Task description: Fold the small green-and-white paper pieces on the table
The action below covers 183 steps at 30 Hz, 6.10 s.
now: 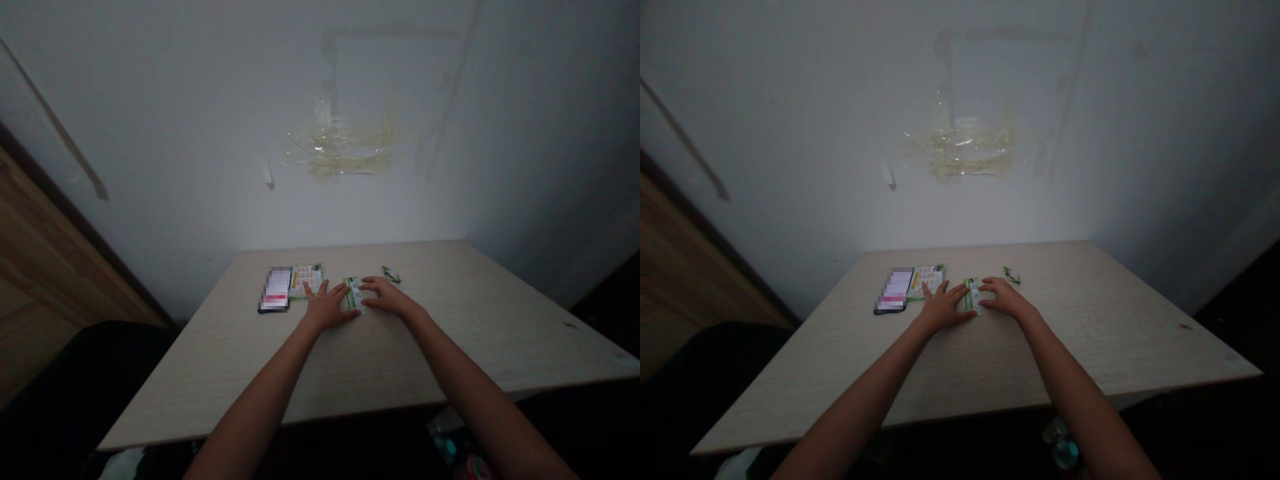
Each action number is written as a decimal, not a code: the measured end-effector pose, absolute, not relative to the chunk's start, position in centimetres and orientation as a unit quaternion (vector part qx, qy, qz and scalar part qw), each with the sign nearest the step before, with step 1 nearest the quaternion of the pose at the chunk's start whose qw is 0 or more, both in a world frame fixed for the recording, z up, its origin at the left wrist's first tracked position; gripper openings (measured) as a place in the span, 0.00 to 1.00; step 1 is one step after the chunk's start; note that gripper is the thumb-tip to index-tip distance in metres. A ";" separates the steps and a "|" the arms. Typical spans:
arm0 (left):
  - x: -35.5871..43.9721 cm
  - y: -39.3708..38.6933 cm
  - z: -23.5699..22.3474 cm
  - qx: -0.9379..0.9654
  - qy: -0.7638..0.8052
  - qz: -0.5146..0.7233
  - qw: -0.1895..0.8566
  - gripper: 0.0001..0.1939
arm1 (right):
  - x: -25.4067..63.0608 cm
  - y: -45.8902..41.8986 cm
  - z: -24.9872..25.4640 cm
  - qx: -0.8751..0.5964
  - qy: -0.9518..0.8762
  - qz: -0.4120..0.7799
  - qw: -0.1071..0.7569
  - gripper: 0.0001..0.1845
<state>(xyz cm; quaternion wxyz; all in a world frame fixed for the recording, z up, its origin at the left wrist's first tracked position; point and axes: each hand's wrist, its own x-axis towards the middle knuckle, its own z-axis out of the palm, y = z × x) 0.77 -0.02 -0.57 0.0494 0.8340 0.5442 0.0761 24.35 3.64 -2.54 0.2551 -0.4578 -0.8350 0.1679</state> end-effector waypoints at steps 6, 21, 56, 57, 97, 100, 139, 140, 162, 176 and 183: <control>0.8 0.0 -0.6 0.832 0.548 0.074 0.048 0.43 | 24.6 3.8 -2.8 -0.458 -0.837 0.195 0.225 0.31; 0.6 0.0 -0.8 0.838 0.539 0.081 0.040 0.43 | 25.1 3.7 -2.9 -0.459 -0.829 0.250 0.198 0.42; 0.9 -0.3 -0.5 0.833 0.544 0.089 0.045 0.42 | 24.5 4.1 -2.4 -0.477 -0.792 0.219 0.312 0.14; 0.9 -0.3 -0.6 0.833 0.544 0.089 0.045 0.41 | 24.4 4.2 -2.5 -0.480 -0.792 0.210 0.312 0.13; 0.8 -0.6 -0.4 0.833 0.544 0.094 0.032 0.41 | 22.2 5.2 -3.5 -0.552 -0.789 0.040 0.267 0.20; 0.9 -0.7 -0.3 0.836 0.540 0.098 0.029 0.41 | 22.4 5.4 -3.6 -0.547 -0.784 0.056 0.288 0.17; 0.7 -0.8 -0.3 0.831 0.544 0.106 0.042 0.40 | 24.9 3.8 -3.2 -0.480 -0.828 0.224 0.183 0.41; 0.7 -0.8 -0.3 0.831 0.544 0.108 0.043 0.40 | 25.0 3.8 -3.2 -0.479 -0.829 0.224 0.183 0.41; 0.7 -0.8 -0.2 0.831 0.542 0.109 0.055 0.39 | 25.3 3.2 -2.7 -0.449 -0.818 0.237 0.270 0.13; 0.7 -0.7 -0.5 0.831 0.543 0.112 0.048 0.39 | 24.3 3.6 -2.8 -0.486 -0.799 0.184 0.301 0.11; 0.7 -0.7 -0.4 0.831 0.547 0.098 0.039 0.40 | 23.7 4.4 -3.1 -0.508 -0.802 0.138 0.284 0.13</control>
